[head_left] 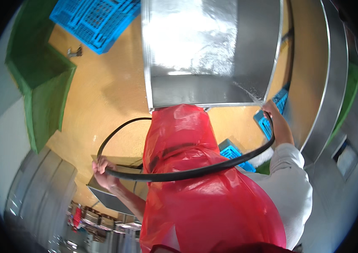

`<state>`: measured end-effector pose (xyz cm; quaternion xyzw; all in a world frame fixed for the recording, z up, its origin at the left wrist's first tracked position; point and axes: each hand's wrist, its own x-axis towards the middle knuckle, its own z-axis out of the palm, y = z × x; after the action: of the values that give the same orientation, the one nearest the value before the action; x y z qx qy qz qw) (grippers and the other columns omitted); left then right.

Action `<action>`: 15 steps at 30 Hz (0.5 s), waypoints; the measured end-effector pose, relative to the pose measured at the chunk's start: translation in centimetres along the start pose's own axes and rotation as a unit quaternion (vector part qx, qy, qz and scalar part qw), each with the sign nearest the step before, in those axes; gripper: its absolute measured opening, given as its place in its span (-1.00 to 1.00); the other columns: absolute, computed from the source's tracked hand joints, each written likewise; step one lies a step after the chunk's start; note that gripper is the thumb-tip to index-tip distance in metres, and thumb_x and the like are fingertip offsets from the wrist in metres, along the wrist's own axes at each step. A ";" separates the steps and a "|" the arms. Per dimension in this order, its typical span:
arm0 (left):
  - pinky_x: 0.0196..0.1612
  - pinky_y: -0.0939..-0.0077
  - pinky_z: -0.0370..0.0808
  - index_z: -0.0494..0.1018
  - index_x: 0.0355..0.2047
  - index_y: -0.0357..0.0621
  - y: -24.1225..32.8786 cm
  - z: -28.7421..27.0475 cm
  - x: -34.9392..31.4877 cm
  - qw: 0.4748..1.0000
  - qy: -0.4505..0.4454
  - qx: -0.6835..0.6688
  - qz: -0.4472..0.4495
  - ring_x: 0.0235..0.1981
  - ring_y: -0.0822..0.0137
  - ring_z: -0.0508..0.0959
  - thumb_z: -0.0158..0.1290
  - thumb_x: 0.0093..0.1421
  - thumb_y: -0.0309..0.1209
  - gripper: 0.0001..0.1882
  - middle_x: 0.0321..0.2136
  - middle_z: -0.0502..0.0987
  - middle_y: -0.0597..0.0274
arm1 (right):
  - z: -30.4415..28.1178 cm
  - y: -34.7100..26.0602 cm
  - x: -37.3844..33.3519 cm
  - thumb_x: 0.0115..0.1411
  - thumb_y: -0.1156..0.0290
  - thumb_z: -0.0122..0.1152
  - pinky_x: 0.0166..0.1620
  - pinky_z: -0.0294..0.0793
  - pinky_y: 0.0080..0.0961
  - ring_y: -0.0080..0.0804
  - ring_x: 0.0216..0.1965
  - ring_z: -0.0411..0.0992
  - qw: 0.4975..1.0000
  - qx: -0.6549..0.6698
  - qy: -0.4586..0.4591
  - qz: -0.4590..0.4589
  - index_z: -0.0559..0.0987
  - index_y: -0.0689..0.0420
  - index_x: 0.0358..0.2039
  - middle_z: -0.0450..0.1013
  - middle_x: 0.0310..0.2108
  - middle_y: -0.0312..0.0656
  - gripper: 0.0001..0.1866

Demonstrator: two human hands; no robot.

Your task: The person uses a hose to rinse the interior surfaces of several stainless steel trays arranged on a wet floor. The person moves the hose back and forth across each tray, then repositions to the next tray and repeats the rinsing process.

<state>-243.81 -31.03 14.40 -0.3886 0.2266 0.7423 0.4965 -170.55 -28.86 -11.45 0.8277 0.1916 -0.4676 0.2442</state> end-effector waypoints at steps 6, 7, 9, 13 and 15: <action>-0.60 0.64 0.33 0.23 -0.54 -0.22 5.7 -2.8 -2.2 0.992 -0.096 -0.060 0.062 -0.72 0.52 0.19 -0.15 0.21 -0.48 -0.83 -0.72 0.18 0.39 | 11.0 -12.3 3.1 0.11 0.39 0.10 -0.64 0.44 -0.28 -0.28 -0.68 0.42 0.971 -0.016 -0.196 -0.134 0.53 0.09 -0.59 0.40 -0.70 -0.18 -0.84; -0.61 0.64 0.34 0.22 -0.54 -0.21 7.4 -4.3 -3.0 0.983 -0.124 -0.092 0.098 -0.72 0.52 0.19 -0.16 0.20 -0.48 -0.83 -0.73 0.17 0.40 | 13.4 -15.6 1.9 0.12 0.39 0.13 -0.66 0.43 -0.31 -0.31 -0.69 0.42 0.953 -0.133 -0.205 -0.179 0.52 0.10 -0.56 0.41 -0.68 -0.17 -0.85; -0.63 0.64 0.34 0.21 -0.56 -0.20 10.7 -5.8 -5.7 0.959 -0.167 -0.157 0.165 -0.74 0.52 0.20 -0.17 0.19 -0.47 -0.82 -0.76 0.16 0.41 | 17.5 -21.4 -5.7 0.11 0.34 0.22 -0.65 0.44 -0.39 -0.38 -0.66 0.45 0.905 -0.181 -0.259 -0.284 0.57 0.14 -0.46 0.47 -0.60 -0.17 -0.86; -0.68 0.63 0.33 0.15 -0.64 -0.13 15.9 -12.2 -10.9 0.890 -0.208 -0.282 0.291 -0.77 0.51 0.18 -0.18 0.18 -0.46 -0.76 -0.79 0.14 0.40 | 23.3 -31.6 -13.4 0.16 0.32 0.23 -0.60 0.44 -0.56 -0.47 -0.56 0.51 0.852 -0.177 -0.282 -0.403 0.55 0.22 -0.12 0.58 -0.41 -0.11 -0.68; -0.70 0.65 0.31 0.17 -0.64 -0.13 18.9 -17.6 -11.2 0.845 -0.210 -0.326 0.368 -0.78 0.53 0.19 -0.17 0.15 -0.45 -0.78 -0.80 0.14 0.41 | 26.4 -37.6 -15.3 0.17 0.32 0.21 -0.60 0.43 -0.55 -0.46 -0.56 0.50 0.829 -0.207 -0.270 -0.443 0.51 0.20 -0.03 0.58 -0.41 -0.14 -0.62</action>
<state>-252.63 -57.68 11.93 -0.2511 -0.0114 0.9656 0.0669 -216.50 -15.31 -18.39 0.4246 0.5568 -0.6796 0.2186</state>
